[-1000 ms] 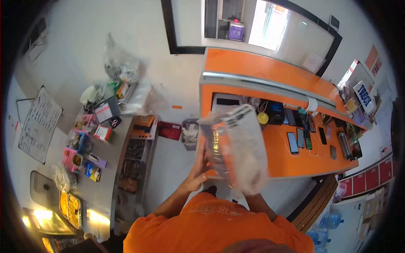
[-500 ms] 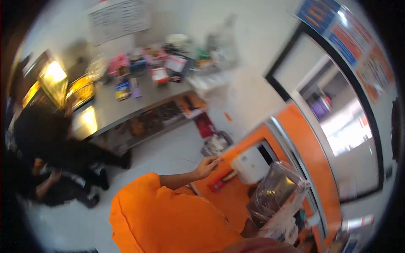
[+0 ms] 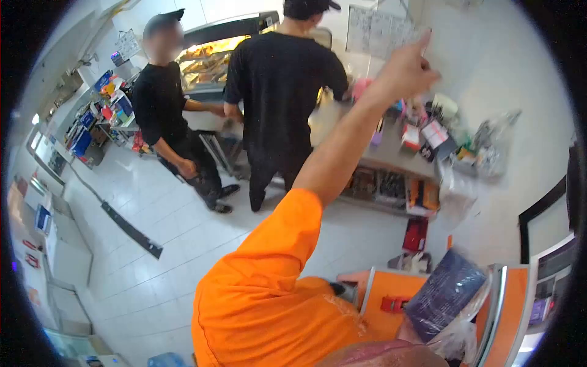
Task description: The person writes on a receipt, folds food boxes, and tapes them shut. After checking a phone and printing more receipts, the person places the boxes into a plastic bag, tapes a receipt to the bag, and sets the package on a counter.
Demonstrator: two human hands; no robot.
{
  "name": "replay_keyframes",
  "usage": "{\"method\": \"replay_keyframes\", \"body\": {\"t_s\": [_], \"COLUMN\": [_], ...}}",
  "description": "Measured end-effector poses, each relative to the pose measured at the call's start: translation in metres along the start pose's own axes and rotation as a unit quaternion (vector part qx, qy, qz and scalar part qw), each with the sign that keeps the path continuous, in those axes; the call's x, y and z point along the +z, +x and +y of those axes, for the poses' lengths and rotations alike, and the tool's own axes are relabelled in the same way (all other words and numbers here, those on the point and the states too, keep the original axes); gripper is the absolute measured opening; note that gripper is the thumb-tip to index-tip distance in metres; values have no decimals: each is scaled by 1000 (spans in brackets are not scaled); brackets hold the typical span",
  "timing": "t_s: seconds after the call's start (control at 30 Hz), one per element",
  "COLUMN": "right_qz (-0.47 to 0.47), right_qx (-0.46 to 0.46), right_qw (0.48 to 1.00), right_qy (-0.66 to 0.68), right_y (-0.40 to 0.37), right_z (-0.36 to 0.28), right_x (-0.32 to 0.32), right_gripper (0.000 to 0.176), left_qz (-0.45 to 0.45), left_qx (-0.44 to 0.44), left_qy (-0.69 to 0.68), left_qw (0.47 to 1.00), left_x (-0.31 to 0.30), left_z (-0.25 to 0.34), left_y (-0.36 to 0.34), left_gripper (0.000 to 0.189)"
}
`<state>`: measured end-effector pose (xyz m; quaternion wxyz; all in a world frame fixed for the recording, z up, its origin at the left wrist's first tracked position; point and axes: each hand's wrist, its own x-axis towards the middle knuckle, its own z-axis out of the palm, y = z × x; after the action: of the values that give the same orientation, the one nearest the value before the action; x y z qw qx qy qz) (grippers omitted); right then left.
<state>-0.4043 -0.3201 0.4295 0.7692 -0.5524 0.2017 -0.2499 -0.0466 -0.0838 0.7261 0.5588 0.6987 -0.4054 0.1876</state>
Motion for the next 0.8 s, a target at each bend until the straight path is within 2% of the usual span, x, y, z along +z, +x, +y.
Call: {"method": "replay_keyframes", "body": {"t_s": [0.03, 0.1, 0.13, 0.17, 0.2, 0.23, 0.3, 0.37, 0.43, 0.5, 0.57, 0.63, 0.7, 0.8], "right_qz": [-8, -18, -17, -19, -16, -15, -16, -5, 12, 36, 63, 92, 116, 141], "right_qx": [-3, -6, -7, -10, -12, -11, -17, -21, -27, -38, -47, -57, -66, -75], "right_qw": [1000, 1000, 1000, 1000, 1000, 1000, 999, 999, 999, 997, 993, 989, 984, 977], "right_qy": [7, 14, 17, 20, 21, 18, 25, 29, 44, 64, 83, 103, 118, 142], "right_y": [-1, -8, -11, -12, -17, -20, -23, -30, -39, -45, -54, -66, -69, -66], "right_z": [0, 0, -2, -4, -5, -3, -4, -6, -4, -4, 0, 7, 14, 20], "right_x": [4, 5, 4, 1, -4, -4, -8, -12, -14, -14, -11, -7, 1, 9], "right_gripper": [87, 87, 86, 86, 86, 86, 85, 85, 84, 84, 83, 83, 82, 82], "left_qz": [-14, -153, -224, -296, -368, -445, -534, -623, -674, -593, -472, -351, -150, -58], "left_qx": [34, 133, 229, 278, 321, 324, 296, 217, 28, -118, -229, -441, -655, -805], "left_qy": [-17, -110, -132, -122, -117, -79, -68, -193, -296, -336, -352, -325, -340, -412], "left_qw": [999, 973, 938, 906, 865, 831, 789, 726, 676, 722, 775, 759, 658, 423], "left_x": [5, -25, -30, -32, -34, -33, -13, 22, 57, 97, 135, 163, 192, 213], "left_z": [17, 93, 104, 112, 120, 129, 117, 79, 36, -21, -77, -131, -180, -234], "left_y": [-3, -53, -68, -84, -100, -111, -137, -163, -198, -251, -302, -361, -430, -462], "left_gripper": [55, 53, 53, 54, 54, 56, 55, 55, 57, 57, 56, 50, 42, 38]}}
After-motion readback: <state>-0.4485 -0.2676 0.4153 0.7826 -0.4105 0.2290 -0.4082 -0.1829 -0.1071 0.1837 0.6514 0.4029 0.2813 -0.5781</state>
